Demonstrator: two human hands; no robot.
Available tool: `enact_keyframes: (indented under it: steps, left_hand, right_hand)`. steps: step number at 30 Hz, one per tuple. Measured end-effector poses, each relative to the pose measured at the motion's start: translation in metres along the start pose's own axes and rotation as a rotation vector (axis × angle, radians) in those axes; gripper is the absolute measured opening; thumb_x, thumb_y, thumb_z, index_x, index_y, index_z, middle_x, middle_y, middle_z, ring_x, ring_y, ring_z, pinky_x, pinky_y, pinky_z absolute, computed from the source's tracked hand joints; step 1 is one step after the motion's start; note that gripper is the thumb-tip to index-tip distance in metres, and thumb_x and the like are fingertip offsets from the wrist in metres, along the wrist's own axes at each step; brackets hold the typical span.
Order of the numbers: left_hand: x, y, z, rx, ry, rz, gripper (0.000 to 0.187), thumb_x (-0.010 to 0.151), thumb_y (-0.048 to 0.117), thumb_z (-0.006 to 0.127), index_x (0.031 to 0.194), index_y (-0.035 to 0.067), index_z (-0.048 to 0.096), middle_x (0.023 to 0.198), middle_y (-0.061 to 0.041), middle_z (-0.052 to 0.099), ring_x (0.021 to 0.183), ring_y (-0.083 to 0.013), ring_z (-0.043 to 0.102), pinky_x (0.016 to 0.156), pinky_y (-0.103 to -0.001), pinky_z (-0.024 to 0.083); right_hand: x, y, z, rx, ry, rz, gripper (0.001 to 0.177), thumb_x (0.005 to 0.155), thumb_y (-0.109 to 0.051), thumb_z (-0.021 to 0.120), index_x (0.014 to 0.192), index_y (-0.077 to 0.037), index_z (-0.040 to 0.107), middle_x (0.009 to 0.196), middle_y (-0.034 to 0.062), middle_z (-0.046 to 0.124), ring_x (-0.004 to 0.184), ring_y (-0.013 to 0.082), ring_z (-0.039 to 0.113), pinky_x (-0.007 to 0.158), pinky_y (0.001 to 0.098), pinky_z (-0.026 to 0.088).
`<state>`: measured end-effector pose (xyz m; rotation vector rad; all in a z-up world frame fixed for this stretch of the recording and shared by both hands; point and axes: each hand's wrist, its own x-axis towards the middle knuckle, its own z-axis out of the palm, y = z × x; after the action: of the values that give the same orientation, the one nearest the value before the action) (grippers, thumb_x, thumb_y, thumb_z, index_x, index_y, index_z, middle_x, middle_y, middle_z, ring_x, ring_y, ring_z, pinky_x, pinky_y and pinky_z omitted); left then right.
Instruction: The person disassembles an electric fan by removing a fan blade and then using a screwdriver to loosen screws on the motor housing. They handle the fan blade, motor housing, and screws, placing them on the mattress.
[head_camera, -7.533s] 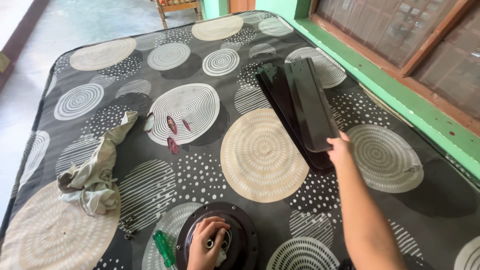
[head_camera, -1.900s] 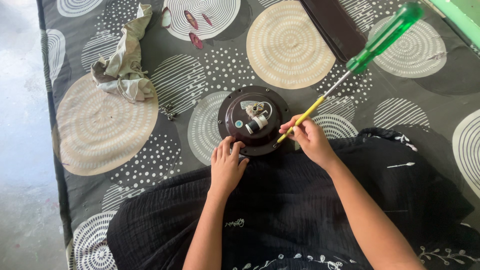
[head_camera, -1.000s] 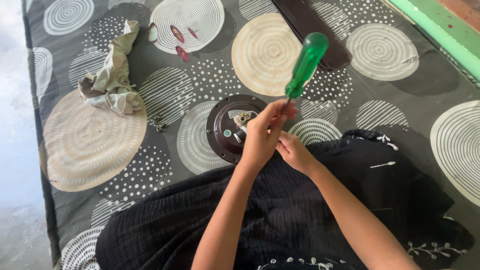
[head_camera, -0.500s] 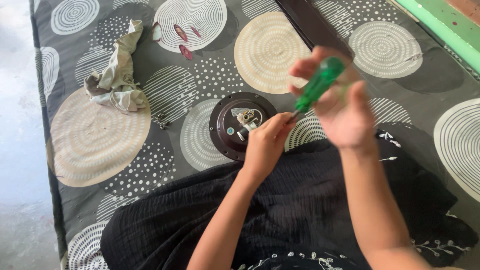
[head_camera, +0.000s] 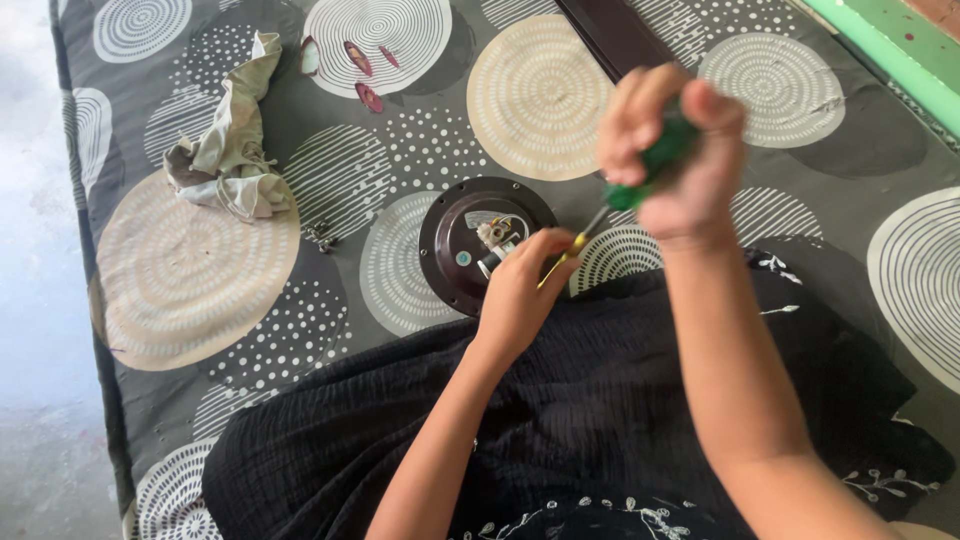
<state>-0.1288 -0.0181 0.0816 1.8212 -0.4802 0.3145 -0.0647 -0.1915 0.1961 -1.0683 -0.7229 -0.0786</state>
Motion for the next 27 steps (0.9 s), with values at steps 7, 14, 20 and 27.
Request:
enact_keyframes:
  steps: [7, 14, 20, 27]
  left_hand:
    - [-0.062, -0.062, -0.005, 0.353, 0.029, -0.315, 0.029, 0.095, 0.015, 0.067, 0.123, 0.007, 0.064, 0.114, -0.011, 0.068, 0.108, -0.0325, 0.065, 0.089, -0.042, 0.052]
    - [-0.078, -0.084, 0.002, 0.552, -0.109, -0.104, 0.043, 0.084, 0.016, 0.073, 0.127, 0.011, 0.067, 0.121, -0.008, 0.057, 0.117, -0.0316, 0.052, 0.089, -0.044, 0.045]
    - [-0.071, -0.081, 0.008, 0.643, -0.173, -0.17, 0.037, 0.082, 0.023, 0.077, 0.118, 0.018, 0.068, 0.112, -0.005, 0.056, 0.112, -0.0284, 0.051, 0.084, -0.043, 0.042]
    - [-0.073, -0.08, 0.012, 0.649, -0.107, -0.04, 0.037, 0.083, 0.023, 0.076, 0.117, 0.014, 0.066, 0.115, -0.005, 0.056, 0.113, -0.0286, 0.051, 0.087, -0.043, 0.042]
  right_hand:
    - [-0.044, 0.013, -0.025, -0.108, 0.378, -0.017, 0.036, 0.11, -0.05, 0.052, 0.095, -0.017, 0.052, 0.071, 0.0011, 0.049, 0.056, 0.0111, 0.05, 0.053, 0.0271, 0.044]
    - [-0.109, 0.045, -0.095, 0.112, 0.799, -0.082, 0.041, 0.106, -0.057, 0.056, 0.105, -0.016, 0.053, 0.088, -0.0022, 0.051, 0.077, 0.012, 0.05, 0.069, 0.0291, 0.041]
    - [-0.135, 0.058, -0.139, 0.124, 0.905, -0.055, 0.034, 0.108, -0.05, 0.059, 0.11, -0.016, 0.054, 0.096, -0.0022, 0.051, 0.088, 0.0134, 0.051, 0.085, 0.0334, 0.044]
    - [-0.124, 0.074, -0.117, 0.197, 0.842, -0.006, 0.036, 0.108, -0.051, 0.056, 0.109, -0.015, 0.054, 0.097, -0.0016, 0.052, 0.09, 0.0133, 0.053, 0.088, 0.0343, 0.047]
